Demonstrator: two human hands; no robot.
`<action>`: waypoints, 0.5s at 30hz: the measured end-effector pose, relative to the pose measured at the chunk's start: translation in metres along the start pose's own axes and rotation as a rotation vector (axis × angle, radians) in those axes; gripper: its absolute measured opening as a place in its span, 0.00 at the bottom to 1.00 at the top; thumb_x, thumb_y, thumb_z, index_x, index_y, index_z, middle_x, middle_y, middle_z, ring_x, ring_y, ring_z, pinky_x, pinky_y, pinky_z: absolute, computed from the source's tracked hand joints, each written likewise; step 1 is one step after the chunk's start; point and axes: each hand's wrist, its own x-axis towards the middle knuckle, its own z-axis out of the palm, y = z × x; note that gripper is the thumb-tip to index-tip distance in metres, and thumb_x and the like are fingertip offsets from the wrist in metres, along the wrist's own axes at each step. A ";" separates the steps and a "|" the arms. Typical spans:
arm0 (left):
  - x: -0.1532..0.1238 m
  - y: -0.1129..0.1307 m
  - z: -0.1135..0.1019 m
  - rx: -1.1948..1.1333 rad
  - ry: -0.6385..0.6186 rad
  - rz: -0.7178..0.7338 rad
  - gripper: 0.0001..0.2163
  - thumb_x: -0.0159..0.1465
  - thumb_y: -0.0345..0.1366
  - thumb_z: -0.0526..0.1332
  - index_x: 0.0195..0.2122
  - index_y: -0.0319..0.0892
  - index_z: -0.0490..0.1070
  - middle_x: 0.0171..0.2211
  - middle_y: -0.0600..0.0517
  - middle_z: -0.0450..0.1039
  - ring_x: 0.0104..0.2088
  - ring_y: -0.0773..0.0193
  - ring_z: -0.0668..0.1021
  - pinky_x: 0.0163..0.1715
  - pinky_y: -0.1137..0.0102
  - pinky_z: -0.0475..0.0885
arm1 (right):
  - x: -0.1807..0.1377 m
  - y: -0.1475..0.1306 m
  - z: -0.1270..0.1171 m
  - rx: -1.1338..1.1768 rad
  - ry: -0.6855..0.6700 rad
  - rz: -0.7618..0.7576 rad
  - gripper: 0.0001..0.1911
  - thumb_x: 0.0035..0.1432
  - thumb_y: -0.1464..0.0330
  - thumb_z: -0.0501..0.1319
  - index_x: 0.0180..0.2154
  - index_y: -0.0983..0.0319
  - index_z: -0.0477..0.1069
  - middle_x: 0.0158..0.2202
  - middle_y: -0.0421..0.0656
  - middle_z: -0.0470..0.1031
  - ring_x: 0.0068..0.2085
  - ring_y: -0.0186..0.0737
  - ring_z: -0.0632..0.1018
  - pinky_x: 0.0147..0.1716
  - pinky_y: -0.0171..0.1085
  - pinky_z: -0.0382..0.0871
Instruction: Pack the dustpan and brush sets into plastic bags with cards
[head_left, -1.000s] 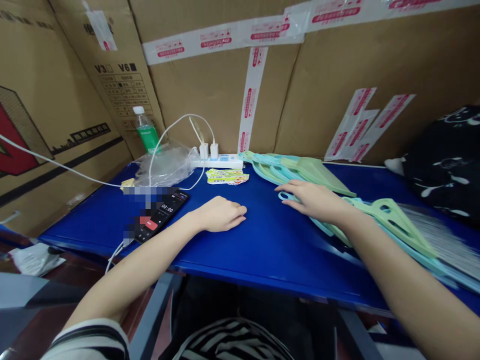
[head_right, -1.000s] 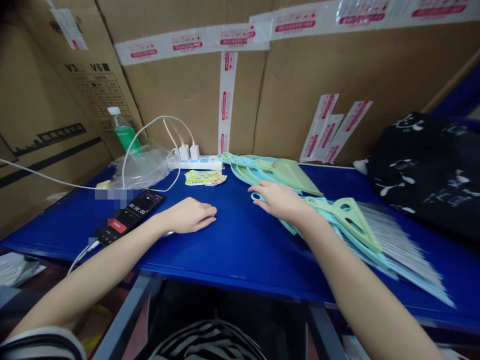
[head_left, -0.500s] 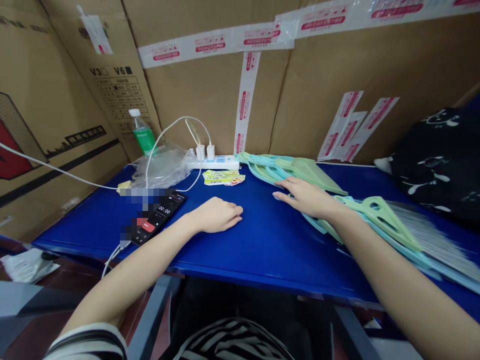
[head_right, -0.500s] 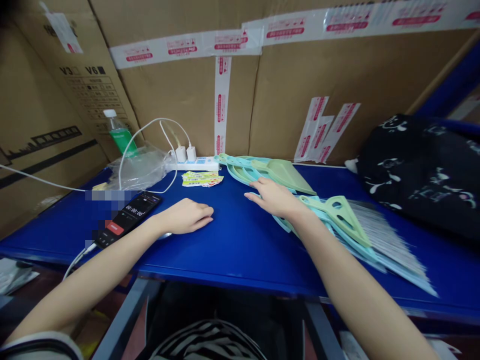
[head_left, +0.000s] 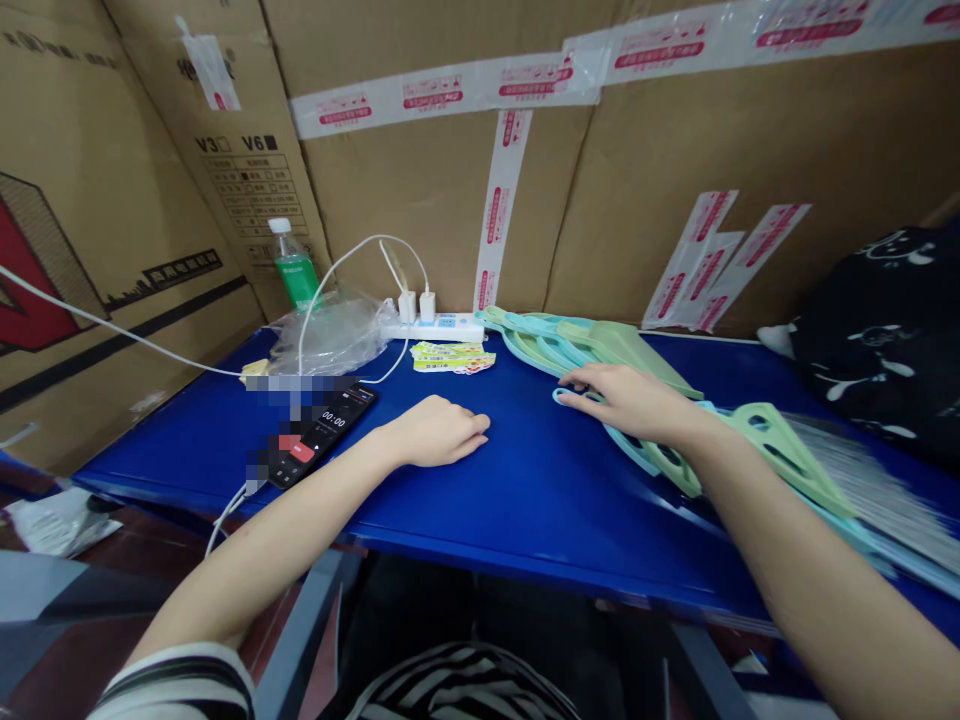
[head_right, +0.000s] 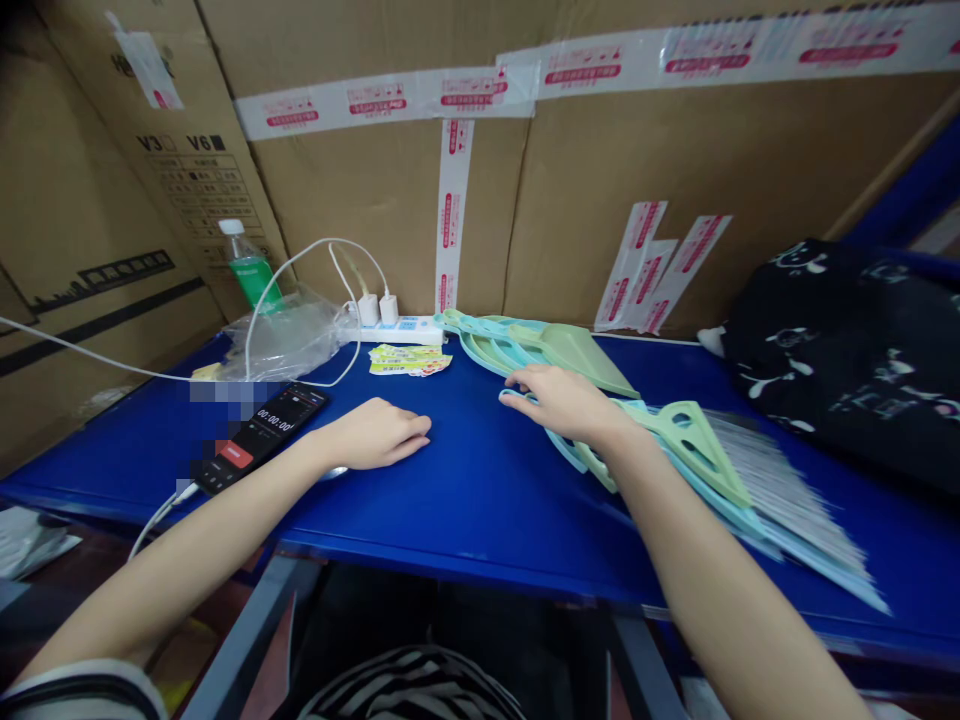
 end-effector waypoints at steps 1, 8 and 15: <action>0.000 0.000 -0.001 0.002 -0.008 -0.008 0.10 0.70 0.36 0.49 0.34 0.42 0.67 0.30 0.52 0.77 0.29 0.62 0.79 0.26 0.70 0.64 | -0.001 0.000 0.000 0.004 -0.012 -0.010 0.23 0.62 0.56 0.48 0.44 0.61 0.75 0.43 0.51 0.79 0.42 0.51 0.79 0.40 0.47 0.73; 0.001 0.000 -0.002 0.070 -0.041 -0.089 0.11 0.71 0.36 0.48 0.37 0.41 0.68 0.32 0.49 0.78 0.32 0.58 0.80 0.25 0.69 0.64 | 0.000 -0.002 0.003 -0.009 0.040 -0.050 0.19 0.61 0.58 0.52 0.45 0.60 0.74 0.42 0.51 0.78 0.42 0.52 0.79 0.39 0.47 0.73; 0.000 -0.001 -0.001 0.082 -0.041 -0.136 0.11 0.71 0.36 0.47 0.41 0.40 0.68 0.33 0.48 0.78 0.33 0.57 0.81 0.26 0.68 0.65 | 0.004 -0.012 0.006 0.013 0.133 -0.166 0.09 0.59 0.68 0.53 0.31 0.58 0.71 0.34 0.48 0.77 0.40 0.49 0.76 0.38 0.45 0.71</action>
